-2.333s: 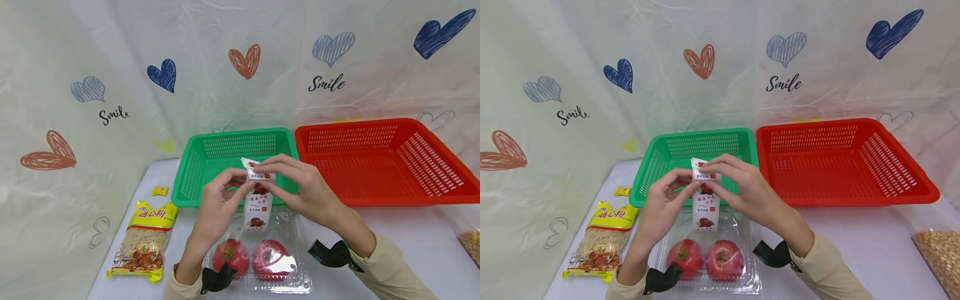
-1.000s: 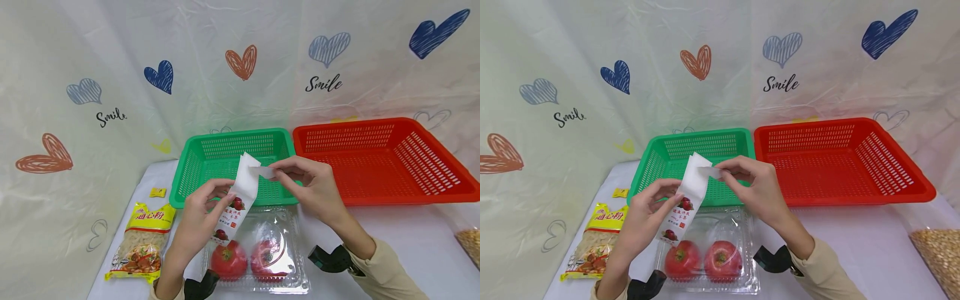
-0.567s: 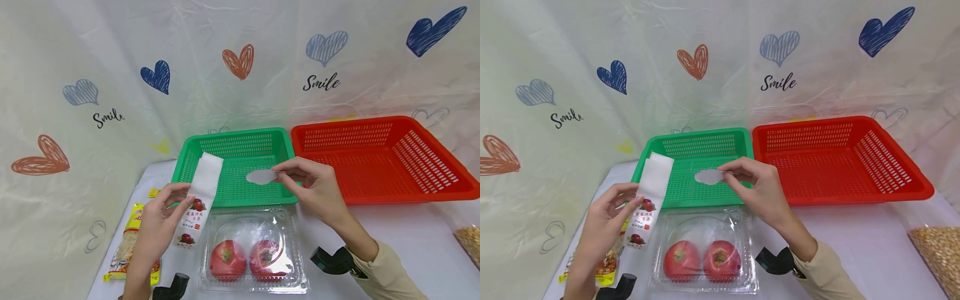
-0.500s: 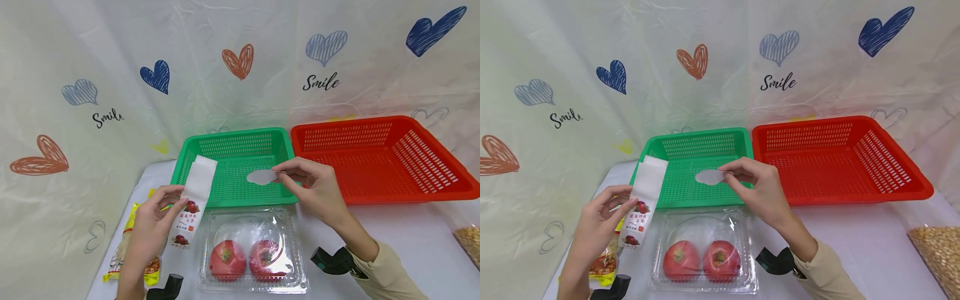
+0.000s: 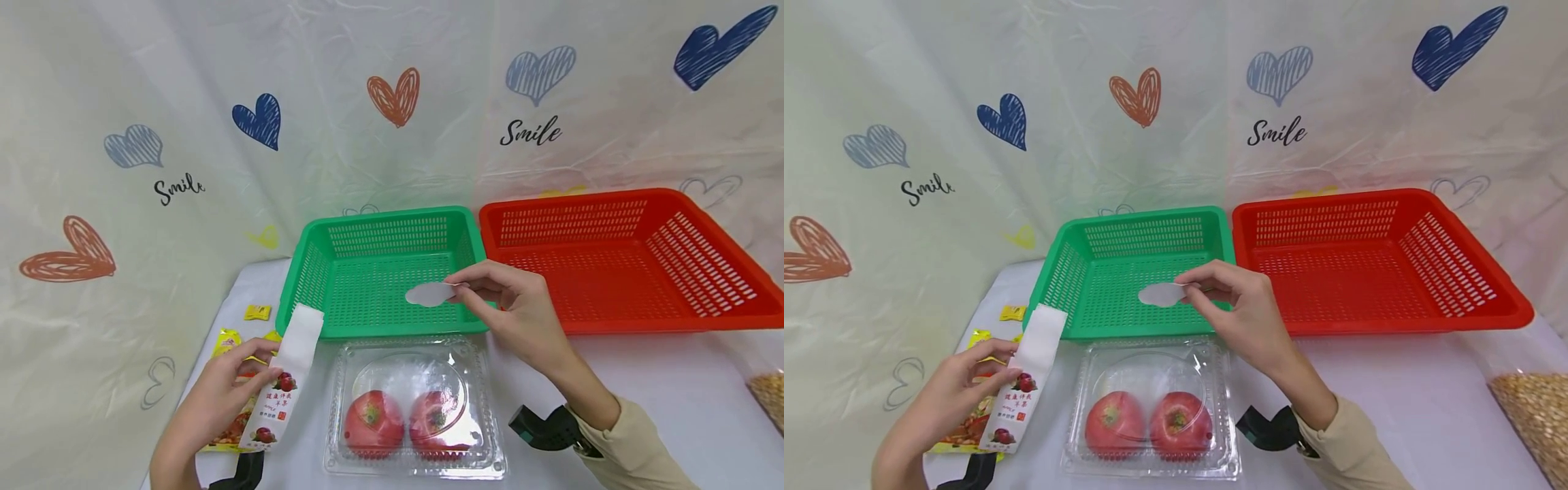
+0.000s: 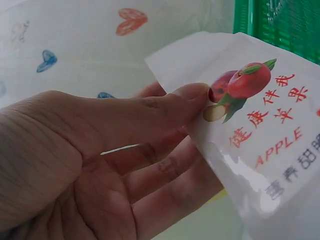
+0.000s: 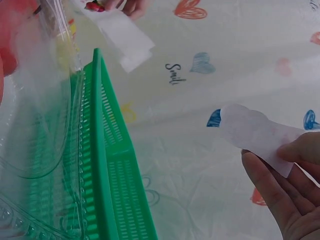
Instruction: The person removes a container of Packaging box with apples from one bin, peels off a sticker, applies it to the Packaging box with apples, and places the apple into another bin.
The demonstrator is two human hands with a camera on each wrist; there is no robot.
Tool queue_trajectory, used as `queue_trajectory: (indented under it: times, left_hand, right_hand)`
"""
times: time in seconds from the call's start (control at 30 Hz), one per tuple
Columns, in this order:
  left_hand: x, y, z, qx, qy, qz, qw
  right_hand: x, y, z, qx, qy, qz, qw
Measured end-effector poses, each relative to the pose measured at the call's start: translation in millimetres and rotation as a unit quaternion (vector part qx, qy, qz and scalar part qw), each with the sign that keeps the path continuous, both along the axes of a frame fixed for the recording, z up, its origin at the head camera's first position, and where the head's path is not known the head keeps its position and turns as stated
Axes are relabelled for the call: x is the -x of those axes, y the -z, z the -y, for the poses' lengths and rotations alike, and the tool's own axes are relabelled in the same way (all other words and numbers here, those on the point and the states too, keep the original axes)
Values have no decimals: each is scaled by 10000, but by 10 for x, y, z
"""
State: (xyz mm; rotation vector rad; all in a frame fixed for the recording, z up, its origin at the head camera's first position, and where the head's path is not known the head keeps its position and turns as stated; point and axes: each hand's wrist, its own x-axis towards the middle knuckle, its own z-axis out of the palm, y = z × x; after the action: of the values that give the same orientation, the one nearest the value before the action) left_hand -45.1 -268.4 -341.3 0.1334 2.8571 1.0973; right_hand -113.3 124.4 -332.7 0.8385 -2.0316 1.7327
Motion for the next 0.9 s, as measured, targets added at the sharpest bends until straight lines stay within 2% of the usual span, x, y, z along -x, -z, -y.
queue_trajectory:
  times: [0.17, 0.3, 0.43, 0.53, 0.63, 0.73, 0.9]
  left_hand:
    - [-32, 94, 97, -570, 116, 760, 9954]
    - [-55, 178, 131, -527, 15, 1192, 9915]
    - [-50, 251, 95, -417, -397, 1256, 9904]
    - [-40, 306, 52, -553, -615, 1358, 9873]
    - [-18, 362, 28, -698, -568, 1500, 9846]
    - [21, 433, 22, -546, -398, 1467, 9869]
    - [99, 557, 1, -250, -402, 1531, 9871]
  right_hand:
    - [14, 12, 14, 18, -73, -30, 10000]
    - [21, 16, 27, -23, -119, -57, 9999]
    - [17, 19, 27, -33, -100, -83, 9999]
    - [12, 21, 24, -41, -94, -54, 9999]
    - [5, 20, 24, -36, -101, -21, 9999]
    - [3, 16, 25, 10, -141, -44, 9999]
    - [13, 16, 35, 54, -247, -68, 9997]
